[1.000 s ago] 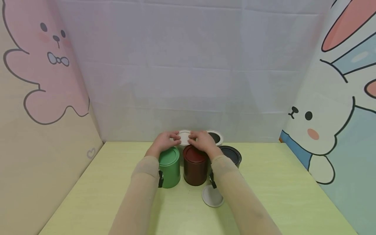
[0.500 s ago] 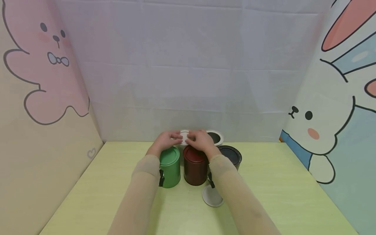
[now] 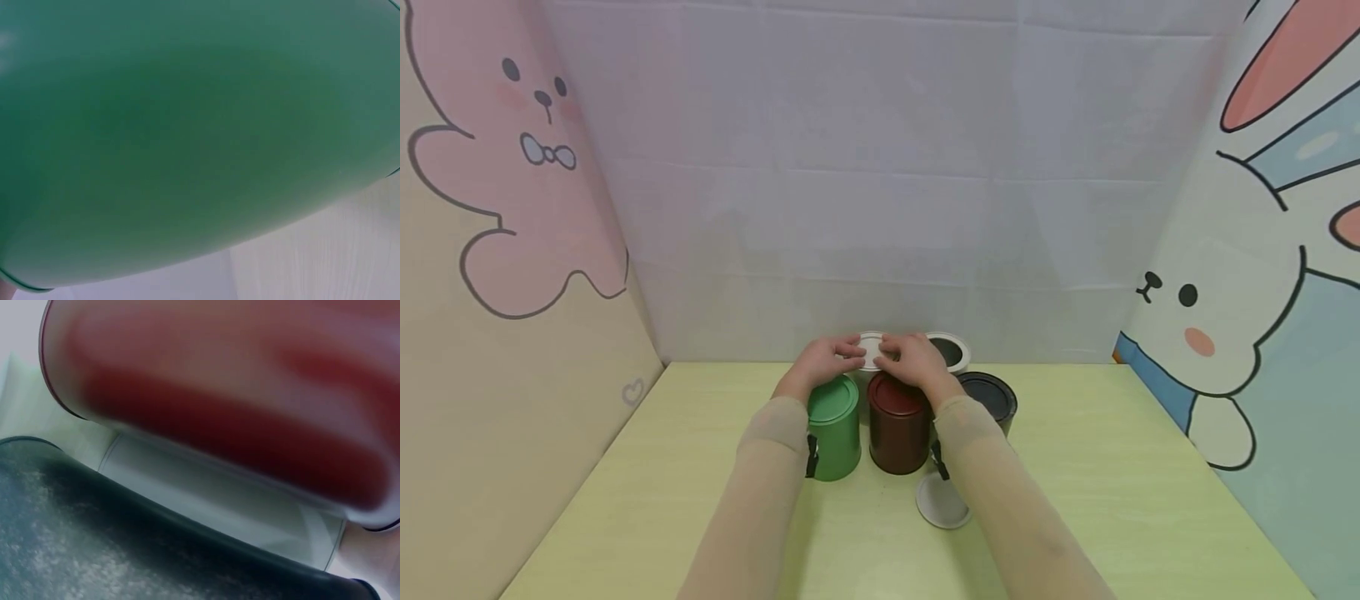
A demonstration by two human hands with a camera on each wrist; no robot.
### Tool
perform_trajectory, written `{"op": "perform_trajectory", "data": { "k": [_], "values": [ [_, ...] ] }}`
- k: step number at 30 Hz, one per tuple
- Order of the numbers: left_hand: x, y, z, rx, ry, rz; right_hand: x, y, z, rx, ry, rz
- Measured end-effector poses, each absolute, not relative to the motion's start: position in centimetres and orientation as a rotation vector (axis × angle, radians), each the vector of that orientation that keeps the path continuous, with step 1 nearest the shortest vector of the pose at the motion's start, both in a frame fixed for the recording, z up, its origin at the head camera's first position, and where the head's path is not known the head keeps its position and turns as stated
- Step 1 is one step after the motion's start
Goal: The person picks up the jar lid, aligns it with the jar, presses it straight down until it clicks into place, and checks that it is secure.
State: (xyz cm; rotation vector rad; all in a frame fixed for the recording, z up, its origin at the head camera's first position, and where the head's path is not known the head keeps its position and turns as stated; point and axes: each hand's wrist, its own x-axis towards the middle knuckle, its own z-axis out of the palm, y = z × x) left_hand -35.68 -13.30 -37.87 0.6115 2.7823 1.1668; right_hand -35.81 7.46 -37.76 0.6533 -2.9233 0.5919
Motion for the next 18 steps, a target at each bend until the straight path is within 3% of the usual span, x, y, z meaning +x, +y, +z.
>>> {"op": "perform_trajectory", "data": {
  "k": [18],
  "values": [
    [-35.75,-12.99,-37.45,0.539,2.768,1.109,-36.07,7.7,-37.86,0.674,-2.929,0.577]
  ]
}}
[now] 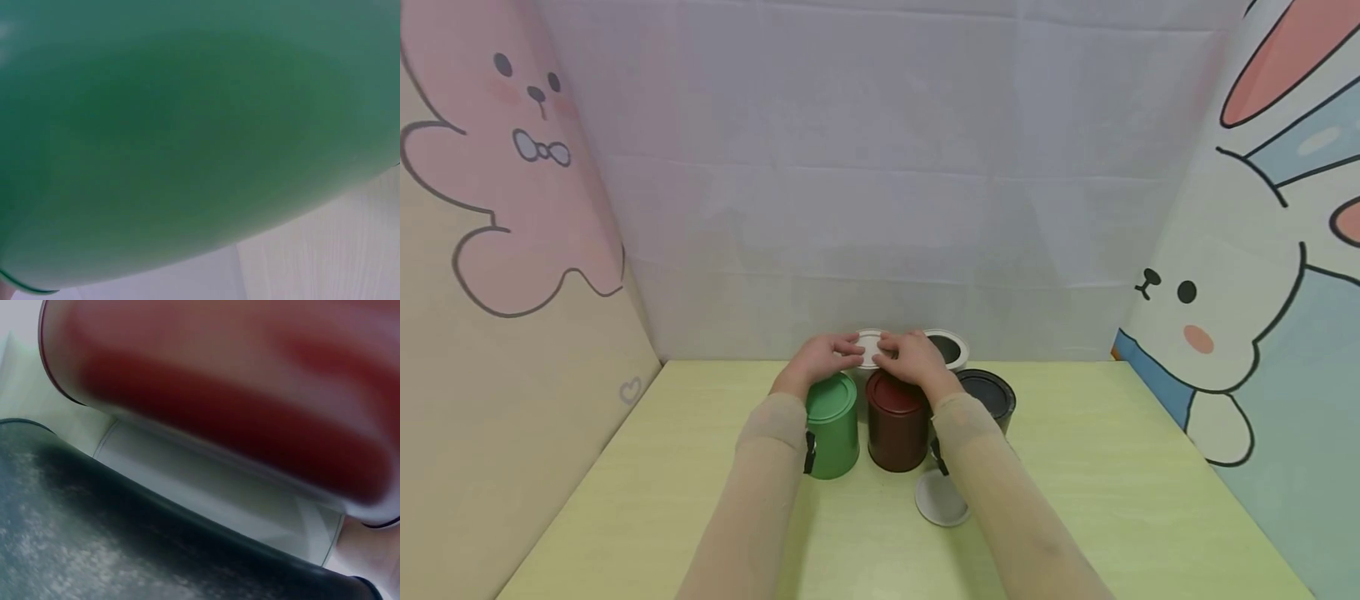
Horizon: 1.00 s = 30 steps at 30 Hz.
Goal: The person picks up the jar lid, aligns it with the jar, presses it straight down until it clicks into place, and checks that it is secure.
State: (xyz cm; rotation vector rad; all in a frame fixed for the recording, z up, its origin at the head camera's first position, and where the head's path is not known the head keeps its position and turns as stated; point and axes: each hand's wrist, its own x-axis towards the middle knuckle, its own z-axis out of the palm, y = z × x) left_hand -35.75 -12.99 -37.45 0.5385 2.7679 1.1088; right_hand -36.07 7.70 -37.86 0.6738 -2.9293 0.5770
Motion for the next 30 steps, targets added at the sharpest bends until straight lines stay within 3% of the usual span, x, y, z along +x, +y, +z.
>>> {"op": "perform_trajectory", "data": {
  "k": [9,20,30],
  "values": [
    [-35.8,-13.0,-37.7,0.556,2.773,1.108,-36.2,7.5,-38.1,0.661,-2.956,0.542],
    [-35.7,-13.4,-37.6,0.572,2.798,1.072,-36.3,8.0,-38.1,0.843,-2.936,0.446],
    [-35.6,-12.3,-36.9,0.754,2.963,0.957,-35.4,8.2,-37.2,0.818,-2.797,0.446]
  ]
}}
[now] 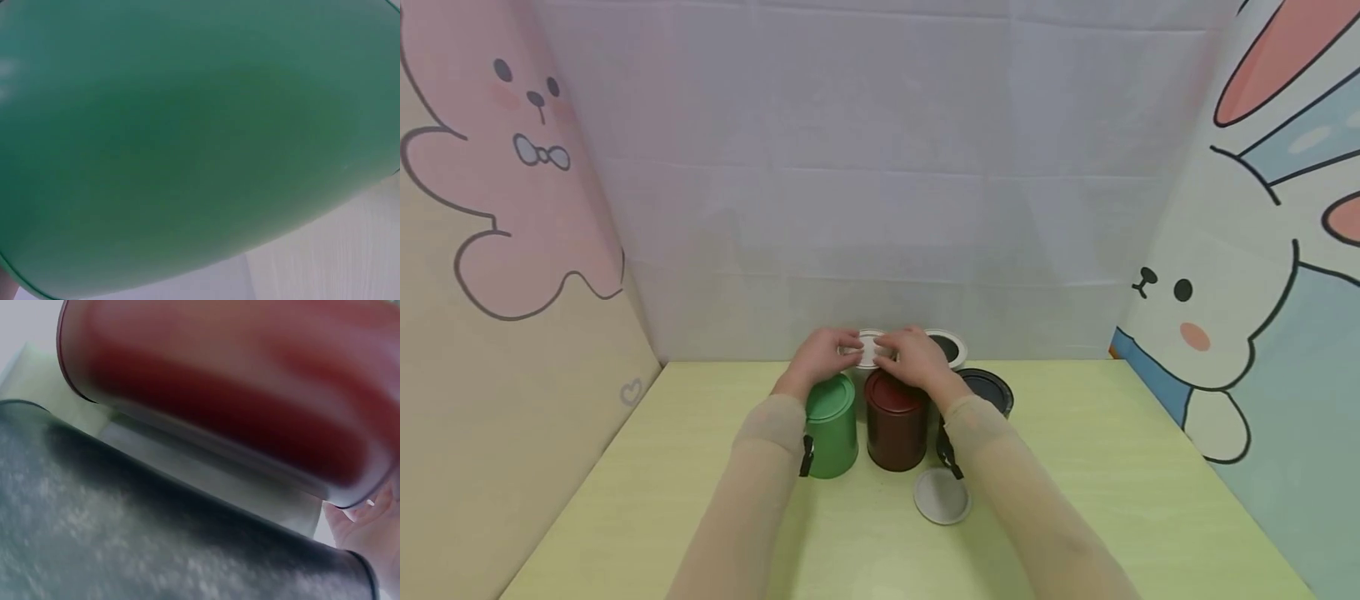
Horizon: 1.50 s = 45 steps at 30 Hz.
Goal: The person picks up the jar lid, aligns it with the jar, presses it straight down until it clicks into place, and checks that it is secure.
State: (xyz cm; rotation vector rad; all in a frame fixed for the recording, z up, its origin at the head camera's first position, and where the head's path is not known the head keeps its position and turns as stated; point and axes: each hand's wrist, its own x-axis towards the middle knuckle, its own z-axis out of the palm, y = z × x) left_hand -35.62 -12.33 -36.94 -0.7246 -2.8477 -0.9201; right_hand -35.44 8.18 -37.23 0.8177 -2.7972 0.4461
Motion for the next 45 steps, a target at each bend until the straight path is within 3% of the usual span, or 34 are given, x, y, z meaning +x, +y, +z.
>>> {"op": "perform_trajectory", "data": {
  "k": [18,33,45],
  "values": [
    [-31.2,-13.5,-38.3,-0.912,-2.624,-0.793,-29.7,13.7,-35.7,1.091,-2.639,0.515],
    [-25.2,-13.5,-40.5,-0.936,-2.371,-0.705,-24.4,17.5,-37.8,1.211,-2.409,0.635],
    [-22.7,-12.3,-42.2,-1.018,-2.145,-0.768,-21.8,19.5,-40.1,1.181,-2.332,0.709]
  ]
}}
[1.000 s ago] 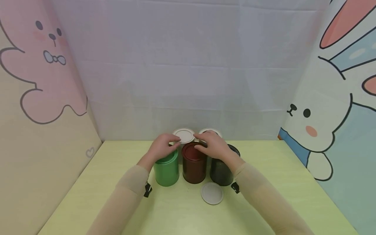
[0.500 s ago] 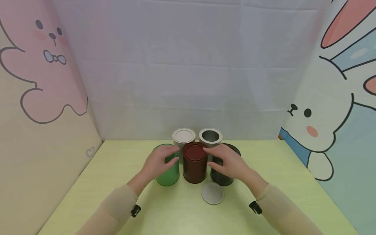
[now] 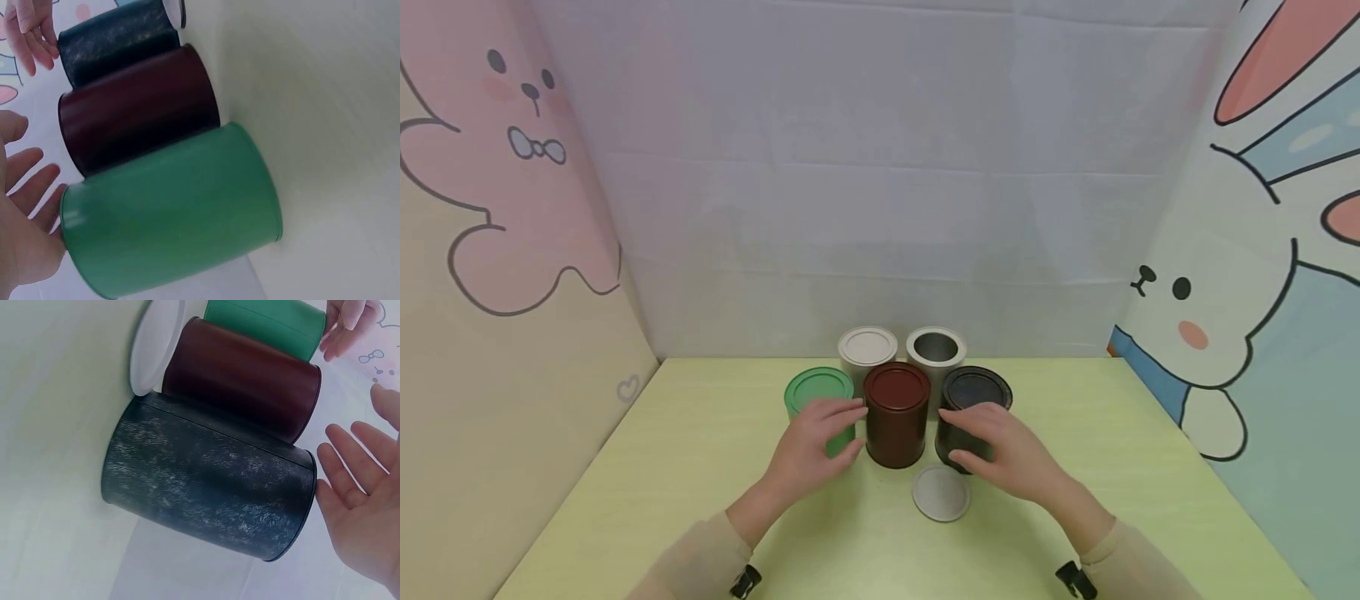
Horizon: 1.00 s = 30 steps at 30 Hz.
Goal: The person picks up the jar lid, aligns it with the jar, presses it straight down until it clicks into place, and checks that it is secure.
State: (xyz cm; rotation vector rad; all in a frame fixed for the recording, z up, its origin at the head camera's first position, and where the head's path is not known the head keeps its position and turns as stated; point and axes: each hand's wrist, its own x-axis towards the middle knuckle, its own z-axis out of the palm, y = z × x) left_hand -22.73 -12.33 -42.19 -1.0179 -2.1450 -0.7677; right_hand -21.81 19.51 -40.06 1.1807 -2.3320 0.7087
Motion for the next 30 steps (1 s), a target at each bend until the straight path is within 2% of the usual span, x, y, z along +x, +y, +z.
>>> {"op": "perform_trajectory", "data": {
  "k": [13,30],
  "values": [
    [-21.1,-10.0,-44.1,-1.049,-2.019,-0.79,-19.9,20.8,-41.9,1.154,-2.251,0.772],
    [-20.6,-6.8,-47.6,-1.118,-2.393,-0.838,-19.6,21.5,-46.4,1.111,-2.441,0.634]
  ]
}}
